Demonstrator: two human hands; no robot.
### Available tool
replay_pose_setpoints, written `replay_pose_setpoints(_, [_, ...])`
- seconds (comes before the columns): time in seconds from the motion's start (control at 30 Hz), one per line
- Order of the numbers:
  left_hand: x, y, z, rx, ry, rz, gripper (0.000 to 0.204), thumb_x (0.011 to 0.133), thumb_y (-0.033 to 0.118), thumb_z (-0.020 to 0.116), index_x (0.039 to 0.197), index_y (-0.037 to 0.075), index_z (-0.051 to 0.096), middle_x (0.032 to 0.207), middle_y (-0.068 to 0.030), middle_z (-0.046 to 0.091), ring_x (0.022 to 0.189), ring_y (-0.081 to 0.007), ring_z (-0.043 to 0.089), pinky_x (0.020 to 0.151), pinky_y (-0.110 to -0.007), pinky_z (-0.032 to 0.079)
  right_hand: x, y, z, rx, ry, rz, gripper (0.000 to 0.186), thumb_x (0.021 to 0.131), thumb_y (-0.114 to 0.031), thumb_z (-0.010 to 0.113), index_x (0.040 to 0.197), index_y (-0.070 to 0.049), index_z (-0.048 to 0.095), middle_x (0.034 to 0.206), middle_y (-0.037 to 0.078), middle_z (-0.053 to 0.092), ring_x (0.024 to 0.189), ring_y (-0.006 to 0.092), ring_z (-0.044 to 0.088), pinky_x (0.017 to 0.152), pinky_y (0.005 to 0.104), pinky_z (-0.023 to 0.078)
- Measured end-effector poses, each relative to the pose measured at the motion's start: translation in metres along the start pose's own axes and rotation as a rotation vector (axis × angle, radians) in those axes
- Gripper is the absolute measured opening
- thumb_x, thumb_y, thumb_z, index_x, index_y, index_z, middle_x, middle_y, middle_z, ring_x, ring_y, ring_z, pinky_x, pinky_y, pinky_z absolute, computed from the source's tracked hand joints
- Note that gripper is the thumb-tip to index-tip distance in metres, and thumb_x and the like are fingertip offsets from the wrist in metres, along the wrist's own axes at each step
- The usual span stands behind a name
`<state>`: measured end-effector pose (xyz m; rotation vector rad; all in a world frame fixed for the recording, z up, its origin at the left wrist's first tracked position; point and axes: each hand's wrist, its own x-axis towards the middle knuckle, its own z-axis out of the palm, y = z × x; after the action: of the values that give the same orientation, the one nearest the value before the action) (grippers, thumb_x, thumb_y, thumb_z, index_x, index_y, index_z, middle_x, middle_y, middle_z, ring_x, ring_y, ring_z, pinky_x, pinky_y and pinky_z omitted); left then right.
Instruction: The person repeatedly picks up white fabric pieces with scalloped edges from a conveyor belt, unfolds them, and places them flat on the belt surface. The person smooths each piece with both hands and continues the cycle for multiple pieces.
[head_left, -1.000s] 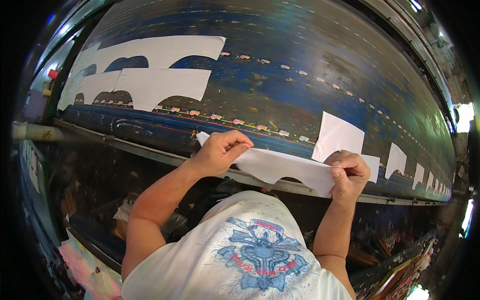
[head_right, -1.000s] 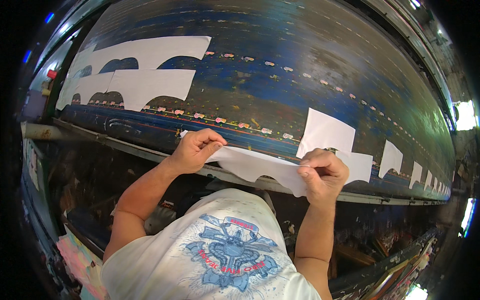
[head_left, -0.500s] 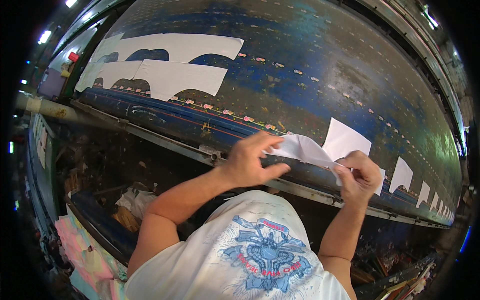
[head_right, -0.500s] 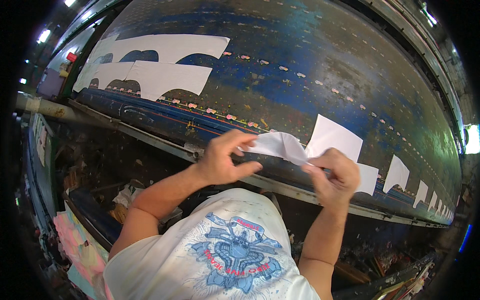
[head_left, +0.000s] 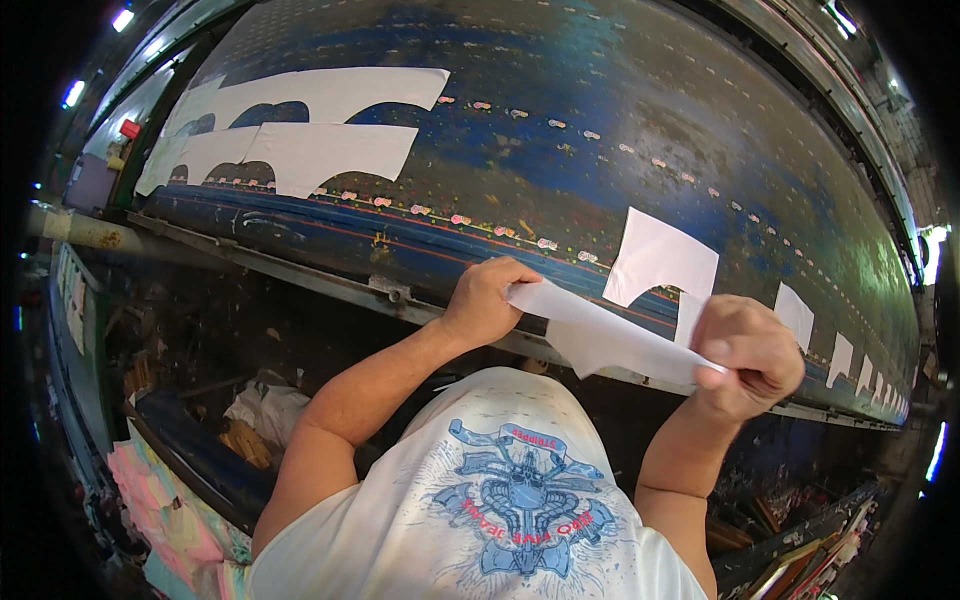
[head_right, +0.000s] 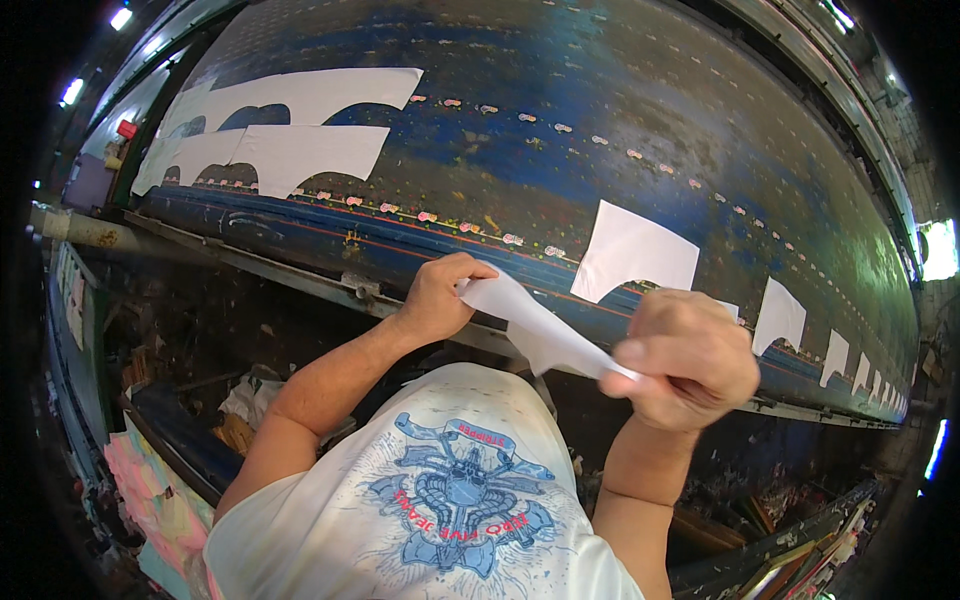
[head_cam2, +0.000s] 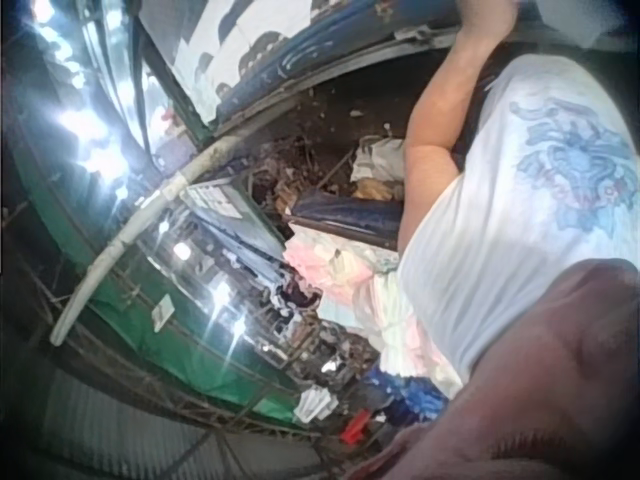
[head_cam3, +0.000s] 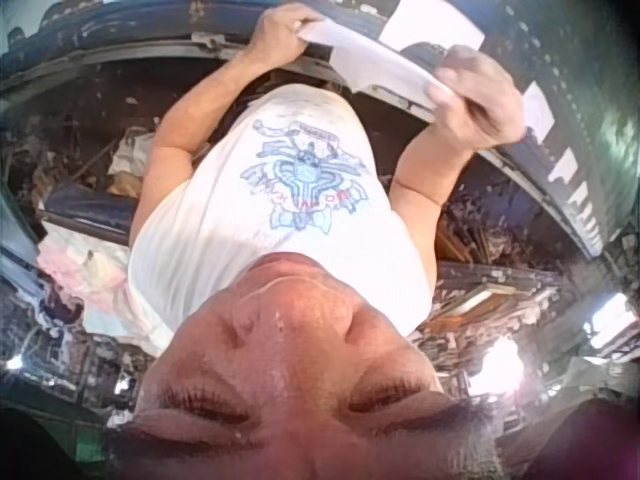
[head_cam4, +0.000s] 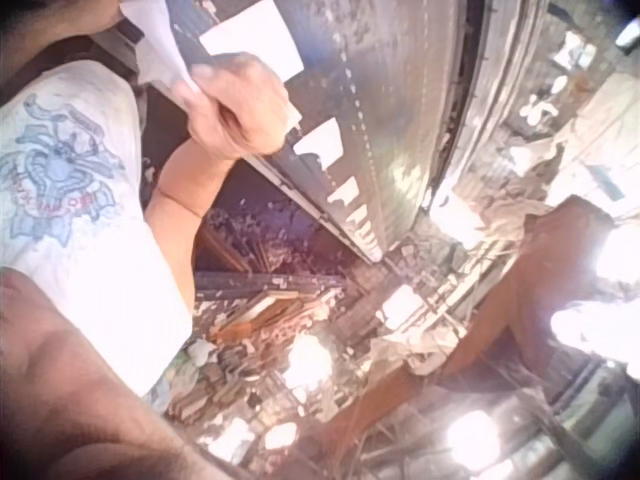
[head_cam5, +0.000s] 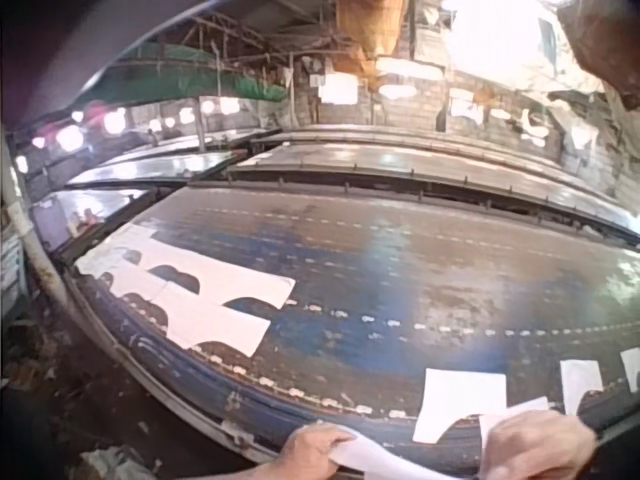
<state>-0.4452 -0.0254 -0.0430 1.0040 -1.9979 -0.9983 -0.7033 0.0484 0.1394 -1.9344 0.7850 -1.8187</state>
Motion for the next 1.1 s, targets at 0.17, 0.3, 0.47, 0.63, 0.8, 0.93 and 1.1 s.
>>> replay_pose_setpoints(0.17, [-0.023,-0.005,-0.005,-0.258,0.028,-0.087,0.019,0.092,-0.004,0.077,0.110,0.001,0.080,0.100,-0.0133,0.079,0.092,-0.0239,0.077,0.082,-0.033,0.060,-0.016,-0.013,-0.059,0.211,0.033,-0.035,0.029,0.093,-0.026,0.093,0.093,-0.007,0.071,0.065,-0.003,0.056,0.049,0.0114,0.052,0.047,0.0263,0.039])
replay_pose_setpoints(0.3, [-0.040,-0.016,-0.046,-0.343,0.054,-0.179,0.021,0.095,-0.008,0.073,0.113,-0.001,0.080,0.101,-0.0082,0.078,0.094,-0.0145,0.074,0.083,-0.029,0.060,-0.048,-0.019,-0.090,0.127,0.192,0.043,0.028,0.096,-0.028,0.089,0.093,-0.009,0.069,0.080,0.002,0.054,0.064,0.0158,0.055,0.055,0.0272,0.046])
replay_pose_setpoints(0.47, [-0.064,-0.024,-0.125,-0.659,-0.099,-0.276,0.010,0.094,-0.011,0.071,0.099,-0.002,0.071,0.105,-0.0103,0.076,0.093,-0.0126,0.070,0.082,-0.029,0.057,-0.097,0.011,-0.097,0.097,0.236,0.333,0.032,0.099,-0.030,0.086,0.091,-0.006,0.066,0.090,0.011,0.062,0.076,0.0231,0.060,0.065,0.0320,0.051])
replay_pose_setpoints(0.63, [-0.076,-0.001,-0.159,-0.854,-0.363,-0.477,0.020,0.084,-0.011,0.078,0.094,0.002,0.066,0.100,-0.0117,0.077,0.086,-0.0127,0.070,0.077,-0.028,0.056,-0.115,0.042,-0.083,0.106,0.362,0.473,0.031,0.102,-0.023,0.084,0.092,-0.002,0.062,0.076,0.010,0.063,0.069,0.0202,0.059,0.064,0.0343,0.049])
replay_pose_setpoints(0.8, [-0.064,0.035,-0.175,-0.556,-0.700,-0.628,0.037,0.084,-0.001,0.088,0.120,0.001,0.077,0.094,-0.0011,0.075,0.079,-0.0049,0.063,0.071,-0.024,0.049,-0.110,0.050,-0.090,0.173,0.372,0.459,0.031,0.102,-0.023,0.083,0.093,-0.002,0.062,0.077,0.008,0.064,0.066,0.0184,0.057,0.064,0.0342,0.048])
replay_pose_setpoints(0.93, [-0.053,-0.005,-0.204,-0.231,-0.597,-0.464,0.011,0.089,0.007,0.085,0.094,-0.002,0.081,0.082,-0.0017,0.073,0.078,-0.0087,0.065,0.071,-0.030,0.052,-0.121,0.072,-0.091,0.079,0.459,0.521,0.020,0.102,-0.012,0.081,0.095,-0.002,0.065,0.080,0.006,0.065,0.074,0.0155,0.059,0.071,0.0302,0.048])
replay_pose_setpoints(1.1, [-0.007,-0.089,-0.226,-0.006,-0.147,-0.401,0.012,0.090,0.007,0.084,0.093,-0.002,0.079,0.084,-0.0043,0.075,0.076,-0.0102,0.065,0.070,-0.030,0.052,-0.131,0.135,-0.057,-0.083,0.510,0.879,0.014,0.102,-0.003,0.076,0.115,0.000,0.077,0.092,-0.001,0.069,0.077,0.0055,0.058,0.070,0.0226,0.047])
